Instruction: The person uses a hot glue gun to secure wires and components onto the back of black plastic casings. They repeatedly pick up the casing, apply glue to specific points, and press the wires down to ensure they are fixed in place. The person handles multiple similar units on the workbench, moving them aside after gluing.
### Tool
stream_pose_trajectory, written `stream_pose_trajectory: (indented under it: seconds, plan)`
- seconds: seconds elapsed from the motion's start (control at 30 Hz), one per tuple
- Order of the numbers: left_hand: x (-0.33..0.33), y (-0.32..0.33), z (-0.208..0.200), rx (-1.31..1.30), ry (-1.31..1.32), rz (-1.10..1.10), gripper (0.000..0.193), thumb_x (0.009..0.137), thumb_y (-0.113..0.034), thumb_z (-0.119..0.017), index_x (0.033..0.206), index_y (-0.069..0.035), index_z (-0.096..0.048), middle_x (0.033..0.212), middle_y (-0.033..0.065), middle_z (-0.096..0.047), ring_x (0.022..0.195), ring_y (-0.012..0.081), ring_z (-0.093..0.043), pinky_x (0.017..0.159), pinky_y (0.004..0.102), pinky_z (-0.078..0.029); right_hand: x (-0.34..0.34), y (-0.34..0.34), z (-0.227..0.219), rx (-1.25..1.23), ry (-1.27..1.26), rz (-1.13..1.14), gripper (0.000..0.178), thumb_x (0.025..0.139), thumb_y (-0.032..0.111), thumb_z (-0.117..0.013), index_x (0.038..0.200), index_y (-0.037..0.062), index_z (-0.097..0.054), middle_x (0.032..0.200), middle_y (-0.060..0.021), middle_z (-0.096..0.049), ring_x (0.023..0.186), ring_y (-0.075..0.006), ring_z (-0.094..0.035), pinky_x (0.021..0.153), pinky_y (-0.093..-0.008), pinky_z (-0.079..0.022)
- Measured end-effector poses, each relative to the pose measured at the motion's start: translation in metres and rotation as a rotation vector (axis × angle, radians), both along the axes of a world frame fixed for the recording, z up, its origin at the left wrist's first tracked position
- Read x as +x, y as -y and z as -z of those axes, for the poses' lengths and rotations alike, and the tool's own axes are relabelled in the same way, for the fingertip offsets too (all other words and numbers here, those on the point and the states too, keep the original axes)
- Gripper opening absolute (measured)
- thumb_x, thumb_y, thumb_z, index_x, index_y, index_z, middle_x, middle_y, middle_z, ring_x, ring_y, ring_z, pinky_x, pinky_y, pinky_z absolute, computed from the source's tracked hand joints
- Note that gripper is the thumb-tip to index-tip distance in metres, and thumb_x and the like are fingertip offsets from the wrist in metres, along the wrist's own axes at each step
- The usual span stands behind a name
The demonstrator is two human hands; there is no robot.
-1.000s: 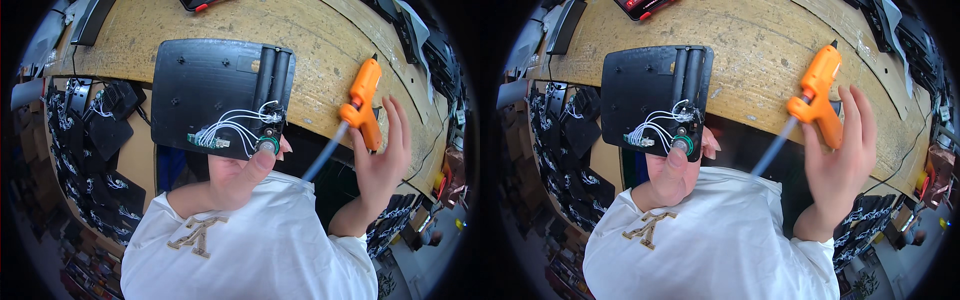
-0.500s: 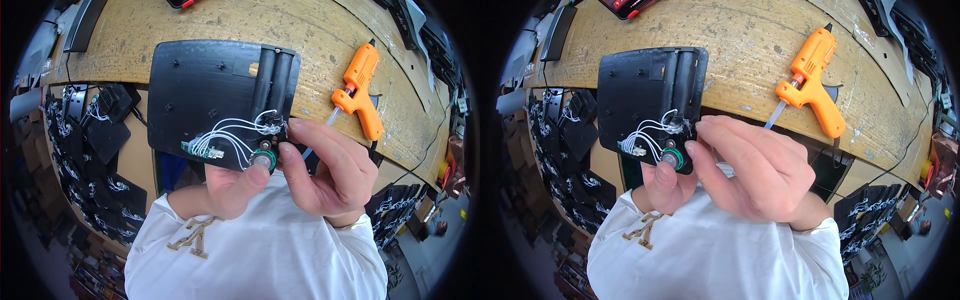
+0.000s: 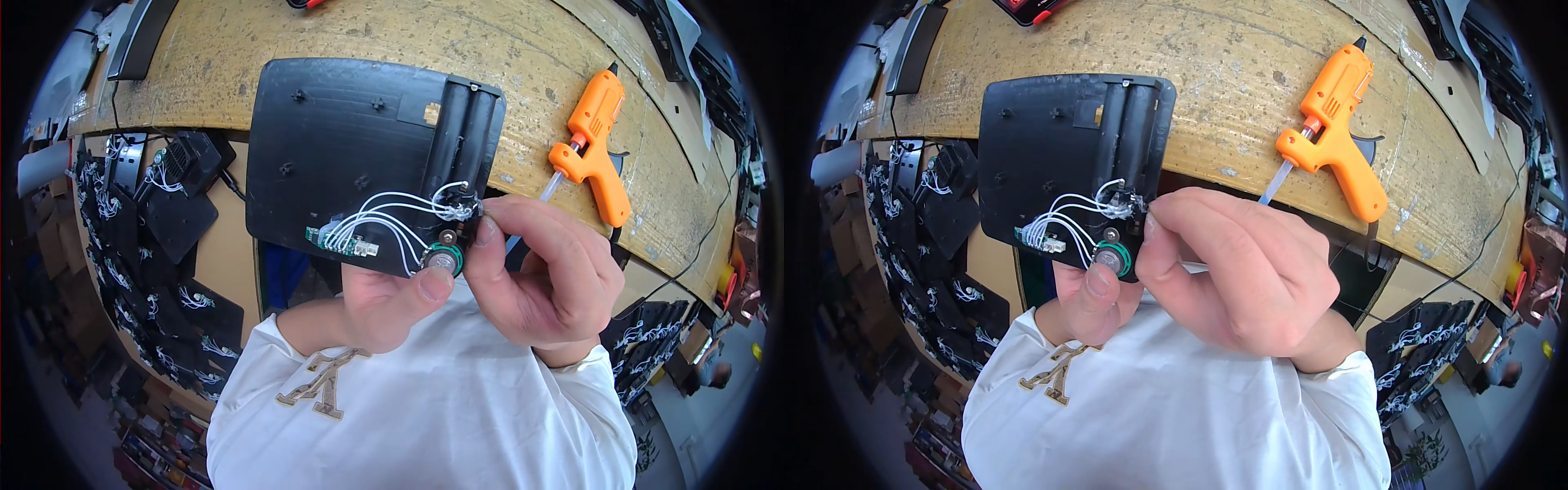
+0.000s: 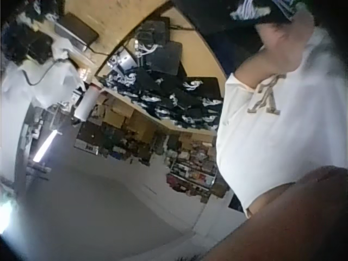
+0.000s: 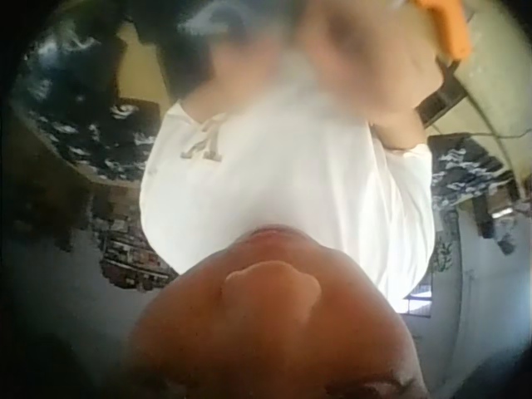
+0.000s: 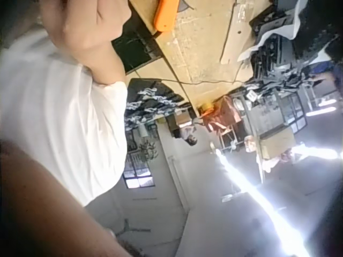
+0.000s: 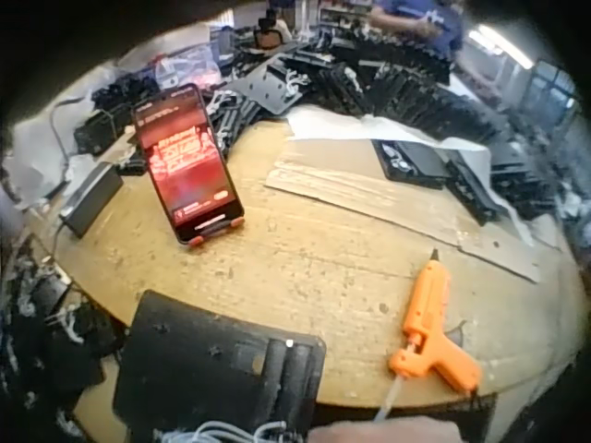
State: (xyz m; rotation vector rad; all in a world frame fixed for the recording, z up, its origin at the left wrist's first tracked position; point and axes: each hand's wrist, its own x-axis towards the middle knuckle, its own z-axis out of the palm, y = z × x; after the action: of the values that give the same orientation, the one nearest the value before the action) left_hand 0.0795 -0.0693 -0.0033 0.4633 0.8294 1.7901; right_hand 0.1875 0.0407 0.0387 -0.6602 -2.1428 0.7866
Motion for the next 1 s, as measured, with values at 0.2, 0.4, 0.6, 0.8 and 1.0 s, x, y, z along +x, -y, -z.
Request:
stream_pose_trajectory:
  seconds: [0.2, 0.4, 0.6, 0.8, 1.0]
  plan:
    - [-0.006, -0.004, -0.006, 0.011, 0.010, 0.056, 0.035, 0.089, -0.020, -0.061, 0.115, 0.003, -0.051, 0.100, 0.0106, -0.061, 0.088, 0.0158, -0.058, 0.076, 0.0301, -0.049, 0.001, -0.005, 0.008, -0.212, -0.162, -0.017, 0.013, 0.069, -0.006, -0.069, 0.081, -0.0039, -0.063, 0.071, -0.0090, -0.064, 0.056, -0.0138, -0.062, 0.051, -0.0209, -0.049]
    - [-0.012, 0.000, 0.005, 0.026, -0.009, 0.087, 0.033, 0.090, -0.023, -0.059, 0.106, 0.005, -0.053, 0.091, 0.0137, -0.061, 0.080, 0.0175, -0.060, 0.072, 0.0303, -0.049, 0.001, -0.002, 0.006, -0.351, -0.208, 0.096, 0.012, 0.072, -0.008, -0.066, 0.081, -0.0044, -0.060, 0.070, -0.0066, -0.063, 0.057, -0.0096, -0.059, 0.050, -0.0199, -0.048]
    - [-0.011, 0.000, 0.003, -0.036, -0.061, 0.066, 0.038, 0.090, -0.031, -0.056, 0.103, 0.004, -0.053, 0.087, 0.0155, -0.060, 0.077, 0.0193, -0.058, 0.069, 0.0310, -0.047, 0.012, -0.007, 0.005, -0.346, -0.145, -0.022, 0.014, 0.076, -0.006, -0.063, 0.089, -0.0078, -0.057, 0.081, -0.0136, -0.063, 0.065, -0.0140, -0.062, 0.060, -0.0220, -0.051]
    - [-0.013, 0.004, 0.002, -0.022, -0.064, 0.117, 0.043, 0.089, -0.031, -0.060, 0.118, -0.003, -0.047, 0.104, 0.0141, -0.058, 0.093, 0.0212, -0.057, 0.081, 0.0339, -0.048, 0.002, -0.008, 0.012, -0.051, -0.139, -0.085, 0.020, 0.064, 0.000, -0.072, 0.083, -0.0034, -0.064, 0.074, -0.0120, -0.066, 0.056, -0.0163, -0.062, 0.051, -0.0229, -0.051]
    - [-0.005, 0.006, 0.002, -0.018, -0.081, 0.055, 0.046, 0.084, -0.026, -0.068, 0.122, -0.008, -0.047, 0.115, 0.0115, -0.056, 0.105, 0.0235, -0.056, 0.088, 0.0366, -0.048, -0.001, -0.006, 0.014, 0.130, -0.092, -0.070, 0.021, 0.062, -0.003, -0.072, 0.082, -0.0022, -0.066, 0.074, -0.0117, -0.066, 0.057, -0.0185, -0.063, 0.050, -0.0247, -0.052]
